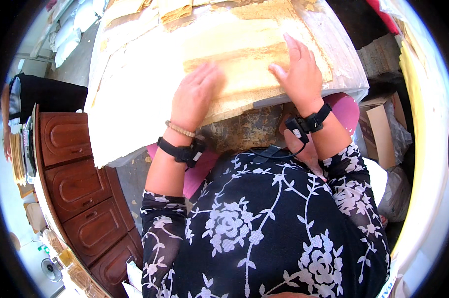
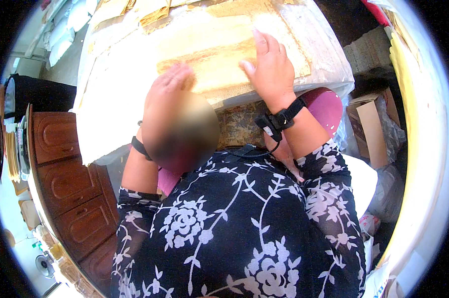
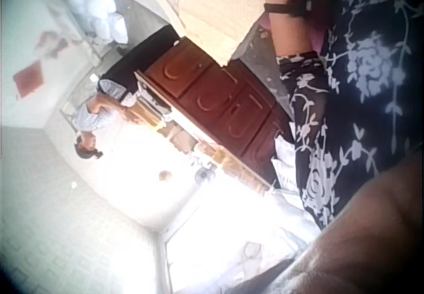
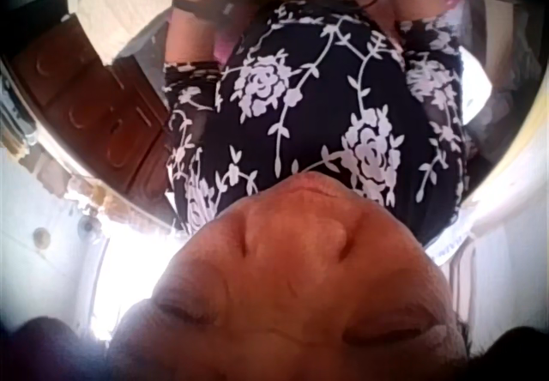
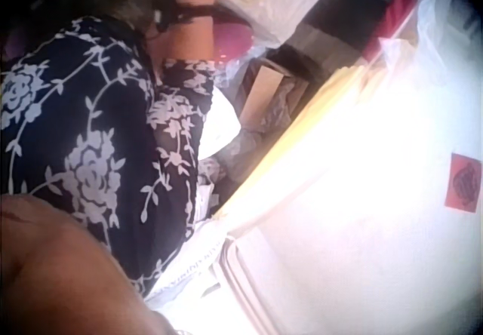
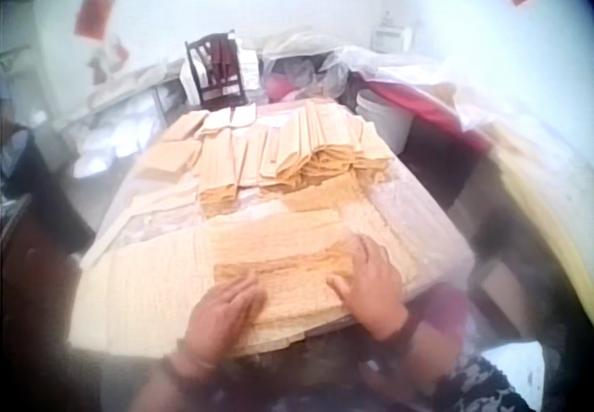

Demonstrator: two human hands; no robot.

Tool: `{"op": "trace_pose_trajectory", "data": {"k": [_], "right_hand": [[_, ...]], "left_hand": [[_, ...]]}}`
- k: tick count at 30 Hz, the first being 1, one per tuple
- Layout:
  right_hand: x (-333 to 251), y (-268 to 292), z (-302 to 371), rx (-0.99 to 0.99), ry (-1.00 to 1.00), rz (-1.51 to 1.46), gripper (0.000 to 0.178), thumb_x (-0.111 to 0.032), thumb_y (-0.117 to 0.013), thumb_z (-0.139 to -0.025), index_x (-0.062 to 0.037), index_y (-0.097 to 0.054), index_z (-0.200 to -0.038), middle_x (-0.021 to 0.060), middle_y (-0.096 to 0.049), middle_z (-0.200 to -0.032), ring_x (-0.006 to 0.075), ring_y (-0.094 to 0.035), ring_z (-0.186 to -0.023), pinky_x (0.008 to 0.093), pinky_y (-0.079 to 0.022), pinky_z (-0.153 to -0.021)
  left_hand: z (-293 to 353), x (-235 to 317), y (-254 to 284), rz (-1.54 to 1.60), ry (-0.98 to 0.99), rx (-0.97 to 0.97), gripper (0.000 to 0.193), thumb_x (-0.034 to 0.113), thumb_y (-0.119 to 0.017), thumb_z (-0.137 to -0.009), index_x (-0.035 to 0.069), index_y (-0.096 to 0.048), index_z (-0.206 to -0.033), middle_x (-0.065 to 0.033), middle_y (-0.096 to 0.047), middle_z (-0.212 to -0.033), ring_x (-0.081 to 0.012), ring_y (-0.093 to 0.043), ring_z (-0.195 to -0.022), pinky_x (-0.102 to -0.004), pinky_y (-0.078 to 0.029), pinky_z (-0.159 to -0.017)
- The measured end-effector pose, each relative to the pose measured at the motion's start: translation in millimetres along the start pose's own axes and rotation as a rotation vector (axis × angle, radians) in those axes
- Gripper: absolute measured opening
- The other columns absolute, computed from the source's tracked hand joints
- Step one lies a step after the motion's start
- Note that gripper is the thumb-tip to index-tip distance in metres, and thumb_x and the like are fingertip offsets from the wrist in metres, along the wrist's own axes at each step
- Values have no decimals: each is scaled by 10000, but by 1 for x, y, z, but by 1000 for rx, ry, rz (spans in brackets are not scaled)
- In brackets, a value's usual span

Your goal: The person sorts and stacks large sheets of thin paper by hand on a table, peeling them apart and smoothing them out.

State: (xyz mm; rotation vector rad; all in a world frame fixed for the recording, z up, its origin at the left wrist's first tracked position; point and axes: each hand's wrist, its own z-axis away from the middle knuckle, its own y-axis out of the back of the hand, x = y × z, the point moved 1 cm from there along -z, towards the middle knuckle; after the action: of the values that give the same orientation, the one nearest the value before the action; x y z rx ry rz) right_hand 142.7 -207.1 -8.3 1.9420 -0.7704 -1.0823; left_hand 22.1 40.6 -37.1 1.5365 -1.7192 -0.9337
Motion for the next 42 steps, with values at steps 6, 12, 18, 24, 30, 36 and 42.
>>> {"op": "trace_pose_trajectory", "data": {"k": [6, 12, 18, 24, 30, 36, 42], "right_hand": [[20, 0, 9, -227, 683, -101, 515, -242, -765, -797, -136, -636, -1285, 82, -571, -1409, 320, -480, -1354, 449, -396, -1116], [51, 17, -16, -226, 618, -238, 253, -130, -712, -847, -91, -713, -1097, 79, -709, -1129, 271, -656, -1103, 369, -498, -979], [48, 6, -12, -388, 31, -929, 237, -245, -700, -909, -17, -707, -974, 59, -584, -714, 121, -555, -696, 269, -462, -671], [26, -11, -35, -115, 60, -156, 327, -363, -632, -925, -46, -652, -850, 184, -668, -754, 325, -662, -720, 420, -507, -661], [17, -28, -46, -110, -21, -5, 320, -369, -614, -928, -56, -670, -890, 175, -694, -830, 377, -662, -764, 483, -520, -673], [-21, -21, -32, 44, 363, 142, 415, -444, -563, -955, -136, -626, -1225, 133, -606, -1300, 348, -594, -1148, 502, -461, -955], [-25, -45, -2, -213, 578, 169, 540, -531, -476, -977, -261, -519, -1442, 59, -410, -1554, 341, -314, -1459, 652, -204, -1146]], "left_hand": [[-17, 16, 24, 141, -5, -302, 426, 230, -684, -870, 99, -639, -1273, -91, -591, -1392, -271, -496, -1346, -418, -401, -1083], [-17, -9, 44, 337, 26, -274, 195, 66, -685, -857, 46, -726, -1046, -101, -751, -1001, -250, -723, -911, -326, -561, -807], [21, -21, 45, 1096, 691, -296, 229, 166, -688, -943, 2, -699, -1103, 32, -697, -886, -53, -595, -790, -233, -492, -717], [3, -13, 18, 408, 758, -56, 303, 324, -634, -955, 30, -644, -884, -214, -681, -773, -344, -678, -711, -420, -526, -633], [-9, 5, 3, -143, 662, -105, 343, 393, -562, -969, 98, -614, -802, -129, -677, -664, -351, -663, -595, -468, -518, -548], [-12, 3, 0, -221, 652, -163, 341, 430, -558, -965, 133, -655, -829, -109, -678, -661, -317, -667, -599, -430, -512, -534], [-21, -8, 20, -163, 465, 84, 276, 295, -674, -904, 101, -679, -1101, -149, -716, -907, -311, -687, -884, -409, -536, -736]]}}
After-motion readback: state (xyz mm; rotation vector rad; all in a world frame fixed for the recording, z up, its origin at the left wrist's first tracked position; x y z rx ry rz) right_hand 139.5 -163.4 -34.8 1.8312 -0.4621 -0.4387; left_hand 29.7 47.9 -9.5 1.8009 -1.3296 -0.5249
